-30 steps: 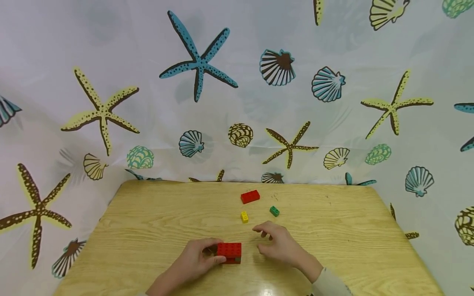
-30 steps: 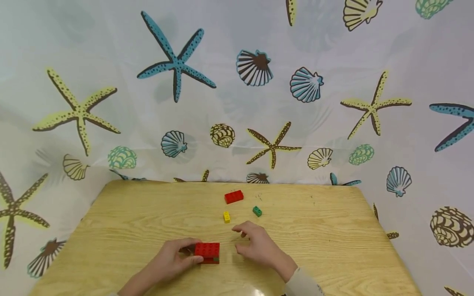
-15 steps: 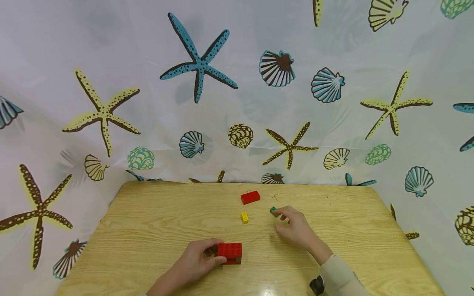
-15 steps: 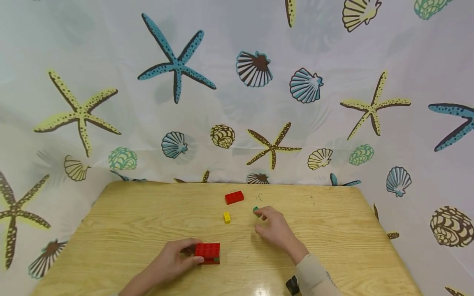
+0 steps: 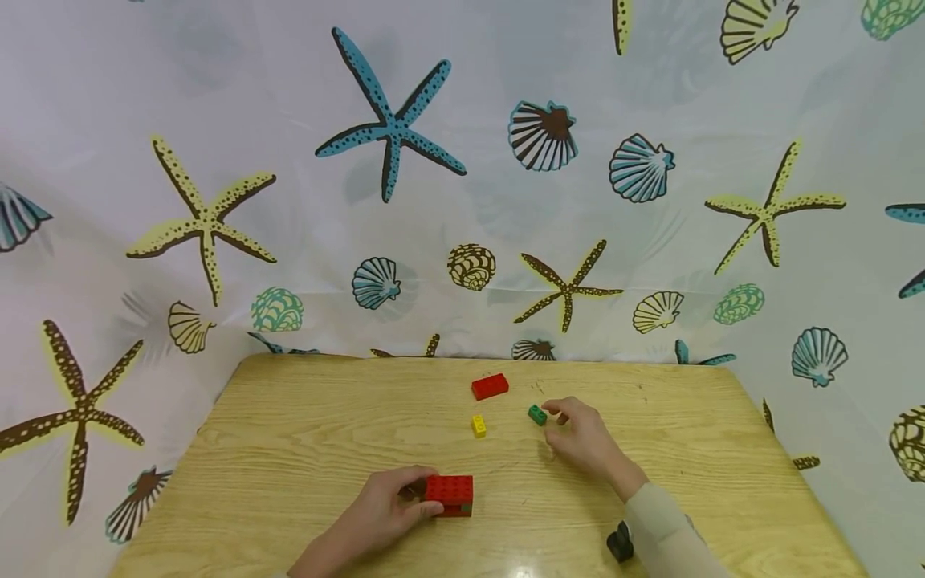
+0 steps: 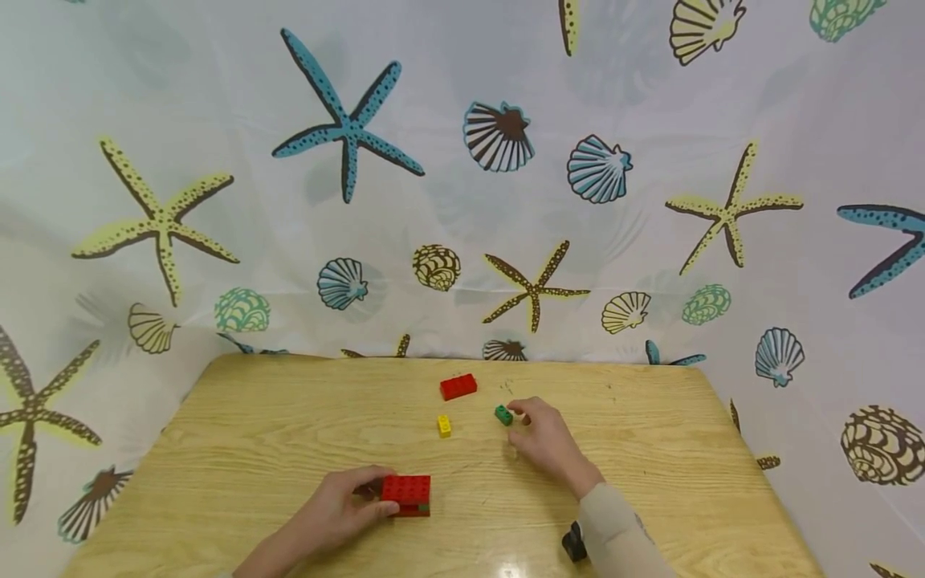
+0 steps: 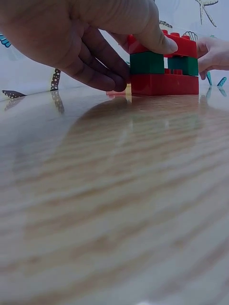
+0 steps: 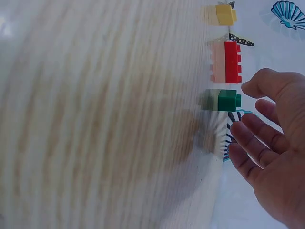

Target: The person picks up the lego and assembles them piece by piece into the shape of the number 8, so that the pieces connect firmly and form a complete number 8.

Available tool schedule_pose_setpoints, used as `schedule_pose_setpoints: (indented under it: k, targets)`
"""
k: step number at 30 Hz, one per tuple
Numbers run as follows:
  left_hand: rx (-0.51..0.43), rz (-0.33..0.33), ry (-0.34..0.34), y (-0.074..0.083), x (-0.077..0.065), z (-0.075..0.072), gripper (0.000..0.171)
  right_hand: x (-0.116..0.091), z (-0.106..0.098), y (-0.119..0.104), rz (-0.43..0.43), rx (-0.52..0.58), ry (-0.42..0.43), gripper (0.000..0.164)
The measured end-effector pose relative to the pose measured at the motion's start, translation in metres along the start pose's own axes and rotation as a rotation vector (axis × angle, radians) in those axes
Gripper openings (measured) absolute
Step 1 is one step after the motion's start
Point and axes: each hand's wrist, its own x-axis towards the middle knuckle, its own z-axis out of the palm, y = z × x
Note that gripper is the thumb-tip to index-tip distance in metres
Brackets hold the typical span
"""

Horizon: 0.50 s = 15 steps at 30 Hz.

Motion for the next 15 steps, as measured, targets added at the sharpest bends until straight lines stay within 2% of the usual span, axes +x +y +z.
schedule_pose_setpoints:
  k: [10,15]
  targets:
    - [-0.007,-0.023,-0.012,-0.002,0.000,0.001,0.045,0.010,0.005,0.003,0.020,-0.013,-0.009,0.044]
    - [0.012,-0.009,-0.019,-0.002,0.000,-0.001,0.045,0.018,0.007,0.006,0.043,0.004,-0.029,0.049]
